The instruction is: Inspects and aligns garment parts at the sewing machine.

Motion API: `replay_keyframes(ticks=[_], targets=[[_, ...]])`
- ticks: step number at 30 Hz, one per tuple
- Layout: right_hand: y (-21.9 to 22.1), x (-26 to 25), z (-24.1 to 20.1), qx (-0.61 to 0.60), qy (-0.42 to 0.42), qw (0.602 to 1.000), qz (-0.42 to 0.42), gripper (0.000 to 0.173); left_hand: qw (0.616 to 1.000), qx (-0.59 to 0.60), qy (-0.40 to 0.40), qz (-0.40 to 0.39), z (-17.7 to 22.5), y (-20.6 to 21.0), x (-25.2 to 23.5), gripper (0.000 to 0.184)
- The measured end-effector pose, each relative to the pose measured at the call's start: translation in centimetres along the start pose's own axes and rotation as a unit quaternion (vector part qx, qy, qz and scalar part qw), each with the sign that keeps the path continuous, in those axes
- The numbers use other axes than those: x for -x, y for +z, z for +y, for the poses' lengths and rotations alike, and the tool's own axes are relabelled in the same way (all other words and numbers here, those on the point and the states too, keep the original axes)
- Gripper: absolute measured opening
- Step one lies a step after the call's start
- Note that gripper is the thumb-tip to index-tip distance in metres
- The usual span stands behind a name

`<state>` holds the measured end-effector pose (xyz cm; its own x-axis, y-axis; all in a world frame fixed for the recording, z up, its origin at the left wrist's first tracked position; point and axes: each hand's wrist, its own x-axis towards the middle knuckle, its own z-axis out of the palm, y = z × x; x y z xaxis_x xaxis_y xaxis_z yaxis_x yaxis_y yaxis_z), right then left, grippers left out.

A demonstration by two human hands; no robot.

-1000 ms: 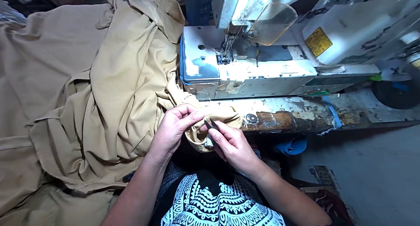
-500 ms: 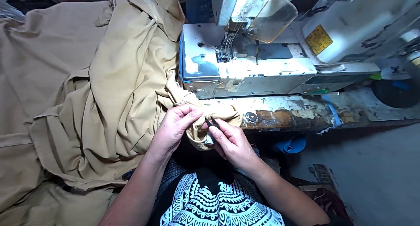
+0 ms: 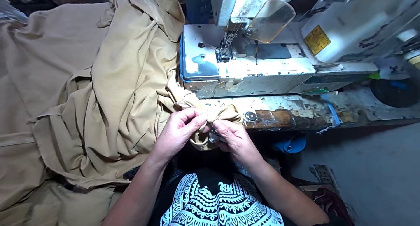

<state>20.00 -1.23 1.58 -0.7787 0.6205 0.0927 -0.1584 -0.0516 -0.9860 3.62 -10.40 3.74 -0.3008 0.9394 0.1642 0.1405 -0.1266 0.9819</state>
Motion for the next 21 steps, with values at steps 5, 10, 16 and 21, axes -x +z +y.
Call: replay_keyframes(ticks=[5, 10, 16, 21], targets=[[0.1, -0.1, -0.3, -0.172, 0.051, 0.984, 0.012, 0.030, 1.000, -0.002, -0.019, 0.001, -0.3, 0.0, 0.2, 0.014], [-1.0, -0.3, 0.0, -0.164, 0.068, 0.984, 0.012, 0.033, 0.996, 0.053, -0.070, -0.001, 0.0, 0.2, 0.0, 0.011], [-1.3, 0.2, -0.3, -0.192, 0.105, 0.976, -0.008, 0.037, 0.981, 0.157, -0.107, 0.038, 0.5, 0.5, -0.4, 0.021], [-1.2, 0.2, -0.5, -0.181, 0.125, 0.975, -0.019, 0.037, 0.977, 0.180, -0.109, 0.030, 0.6, 0.4, -0.5, 0.023]])
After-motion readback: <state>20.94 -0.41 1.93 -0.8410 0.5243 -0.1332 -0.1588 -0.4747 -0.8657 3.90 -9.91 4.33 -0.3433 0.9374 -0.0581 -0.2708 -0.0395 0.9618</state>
